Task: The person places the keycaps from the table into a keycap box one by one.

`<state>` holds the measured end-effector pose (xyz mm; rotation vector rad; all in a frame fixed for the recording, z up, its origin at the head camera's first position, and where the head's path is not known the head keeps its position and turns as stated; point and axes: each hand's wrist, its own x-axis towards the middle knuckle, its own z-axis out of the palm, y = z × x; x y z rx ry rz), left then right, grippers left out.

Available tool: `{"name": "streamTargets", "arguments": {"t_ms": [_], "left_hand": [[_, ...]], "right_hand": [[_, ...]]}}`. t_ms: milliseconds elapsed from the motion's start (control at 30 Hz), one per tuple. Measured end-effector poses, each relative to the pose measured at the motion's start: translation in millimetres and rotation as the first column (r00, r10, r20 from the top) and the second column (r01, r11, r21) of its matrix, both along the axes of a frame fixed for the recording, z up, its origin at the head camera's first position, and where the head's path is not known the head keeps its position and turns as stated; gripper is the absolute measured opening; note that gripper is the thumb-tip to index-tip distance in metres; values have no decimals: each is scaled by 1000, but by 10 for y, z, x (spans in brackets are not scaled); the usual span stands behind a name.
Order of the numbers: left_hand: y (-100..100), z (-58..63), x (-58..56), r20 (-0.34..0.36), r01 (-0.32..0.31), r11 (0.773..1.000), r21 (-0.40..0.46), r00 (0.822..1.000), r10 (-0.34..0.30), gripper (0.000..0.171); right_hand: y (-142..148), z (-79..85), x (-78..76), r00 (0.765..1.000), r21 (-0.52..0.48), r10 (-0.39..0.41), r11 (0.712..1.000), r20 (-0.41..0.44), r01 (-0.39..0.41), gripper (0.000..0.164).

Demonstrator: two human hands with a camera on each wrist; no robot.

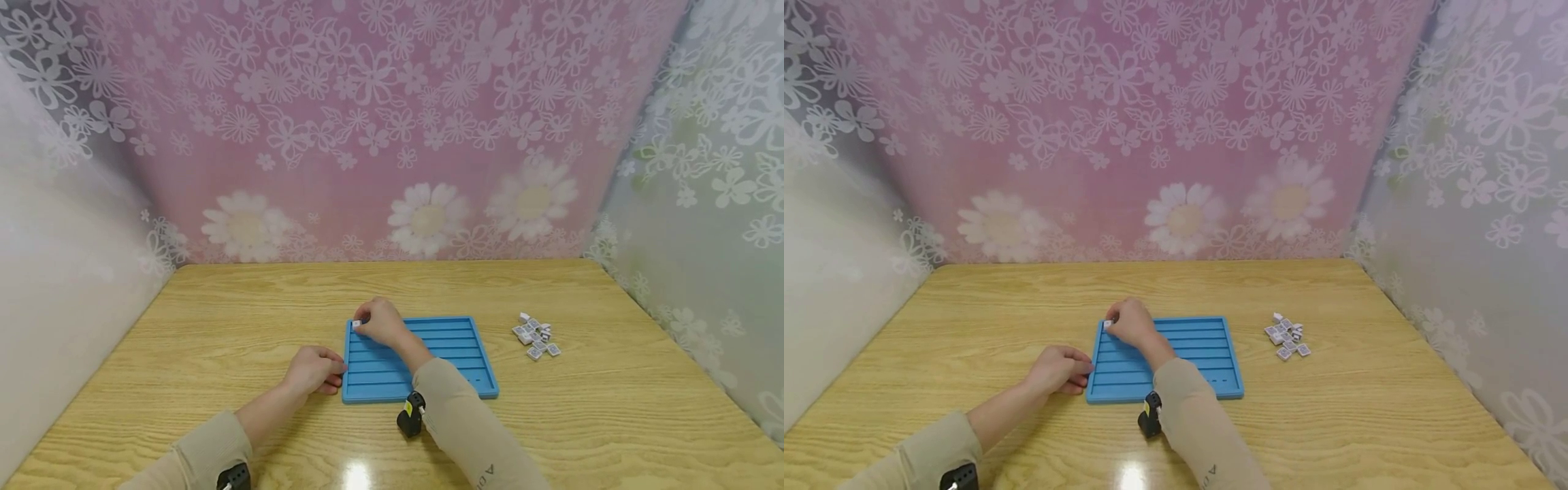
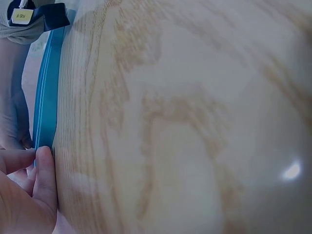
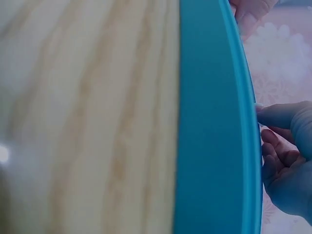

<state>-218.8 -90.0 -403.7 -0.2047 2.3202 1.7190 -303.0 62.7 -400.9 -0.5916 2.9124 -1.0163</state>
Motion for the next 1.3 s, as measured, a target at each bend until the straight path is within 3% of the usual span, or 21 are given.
{"name": "streamTargets", "arguments": {"t_ms": [600,1300], "left_hand": [[-6,-6,18,1,1,1000,-1,1000,-1,12],[-1,0,8,-3,9,1000,2,1000,-9,13]], "right_hand": [[17,11,9,999,-11,-19,1000,43,19,13],[-14,-20,-6,1000,0,-15,1000,-2,15,12]]}}
